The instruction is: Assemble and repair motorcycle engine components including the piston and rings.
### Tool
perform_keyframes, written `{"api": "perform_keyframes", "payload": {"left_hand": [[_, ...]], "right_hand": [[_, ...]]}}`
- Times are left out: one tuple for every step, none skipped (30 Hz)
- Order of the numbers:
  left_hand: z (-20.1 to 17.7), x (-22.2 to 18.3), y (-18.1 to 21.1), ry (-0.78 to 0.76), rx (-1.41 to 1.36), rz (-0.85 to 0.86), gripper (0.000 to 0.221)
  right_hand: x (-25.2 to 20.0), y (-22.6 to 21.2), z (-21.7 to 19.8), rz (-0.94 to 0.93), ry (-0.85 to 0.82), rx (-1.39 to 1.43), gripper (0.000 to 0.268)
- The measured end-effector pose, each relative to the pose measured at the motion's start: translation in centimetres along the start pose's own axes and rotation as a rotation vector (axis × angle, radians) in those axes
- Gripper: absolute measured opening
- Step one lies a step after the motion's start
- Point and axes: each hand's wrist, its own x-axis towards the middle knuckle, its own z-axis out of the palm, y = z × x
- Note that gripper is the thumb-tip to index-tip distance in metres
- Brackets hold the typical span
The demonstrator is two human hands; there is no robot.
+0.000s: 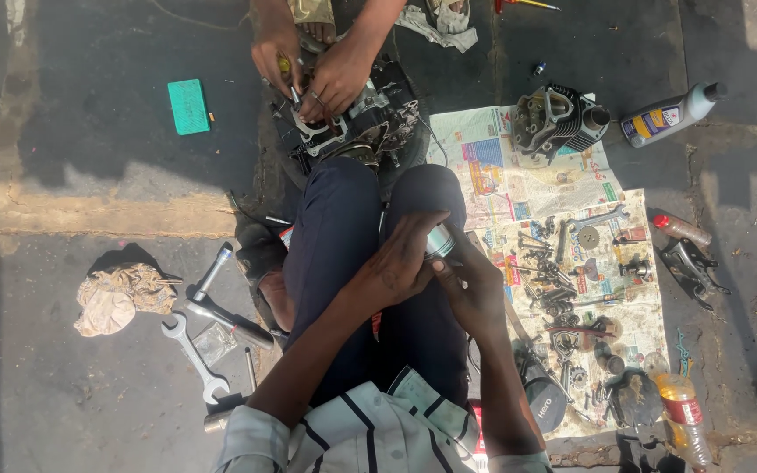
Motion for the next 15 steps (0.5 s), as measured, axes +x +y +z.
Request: {"api": "perform_keyframes", "payload": {"left_hand": [[-0.1, -0.1, -0.2, -0.002, 0.019, 0.017, 0.063], [-0.2, -0.2, -0.5, -0.004, 0.038, 0.035, 0.065], [0.0, -0.4, -0.7, -0.005, 0.032, 0.034, 0.065], [0.2, -0.5, -0.9, -0.035, 0.079, 0.010, 0.064], [0.3, -0.8, -1.0, -0.065, 0.127, -0.018, 0.063], [0.2, -0.8, -0.9, -0.066, 0.122, -0.024, 0.063], [0.2, -0.7, -0.9, -0.072, 0.150, -0.039, 0.061], [0.1, -0.6, -0.9, -0.078, 0.179, -0.054, 0.060], [0.3, -0.7, -1.0, -0.079, 0.177, -0.054, 0.060], [0.4, -0.7, -1.2, -0.053, 0.203, -0.032, 0.058], [0.5, -0.9, -1.3, -0.026, 0.230, -0.011, 0.057], [0.7, -1.0, -1.2, -0.025, 0.230, -0.013, 0.057], [0.8, -1.0, -1.1, -0.010, 0.265, -0.002, 0.054], [0.9, -0.9, -1.1, 0.005, 0.300, 0.010, 0.052], [1.1, -1.0, -1.3, 0.005, 0.301, 0.007, 0.052]], "right_hand": [[0.2, -1.2, -0.4, -0.086, -0.034, -0.072, 0.051], [0.4, -2.4, -0.7, -0.172, -0.070, -0.145, 0.050], [0.3, -2.3, -1.0, -0.167, -0.069, -0.149, 0.050], [0.1, -2.2, -1.2, -0.106, -0.065, -0.212, 0.046], [-0.1, -2.1, -1.4, -0.041, -0.066, -0.272, 0.043], [-0.2, -1.7, -1.4, -0.034, -0.068, -0.274, 0.043], [-0.3, -1.3, -1.4, -0.157, -0.064, -0.353, 0.041], [-0.3, -1.0, -1.4, -0.281, -0.061, -0.432, 0.039], [-0.3, -1.1, -1.4, -0.280, -0.061, -0.433, 0.039], [-0.3, -1.2, -1.3, -0.297, -0.051, -0.427, 0.039], [-0.4, -1.3, -1.2, -0.314, -0.044, -0.420, 0.038], [-0.5, -1.3, -1.2, -0.313, -0.046, -0.420, 0.038], [-0.5, -1.4, -1.0, -0.245, -0.033, -0.409, 0.035], [-0.5, -1.5, -0.9, -0.176, -0.021, -0.397, 0.033], [-0.6, -1.7, -0.8, -0.175, -0.024, -0.396, 0.033]]}}
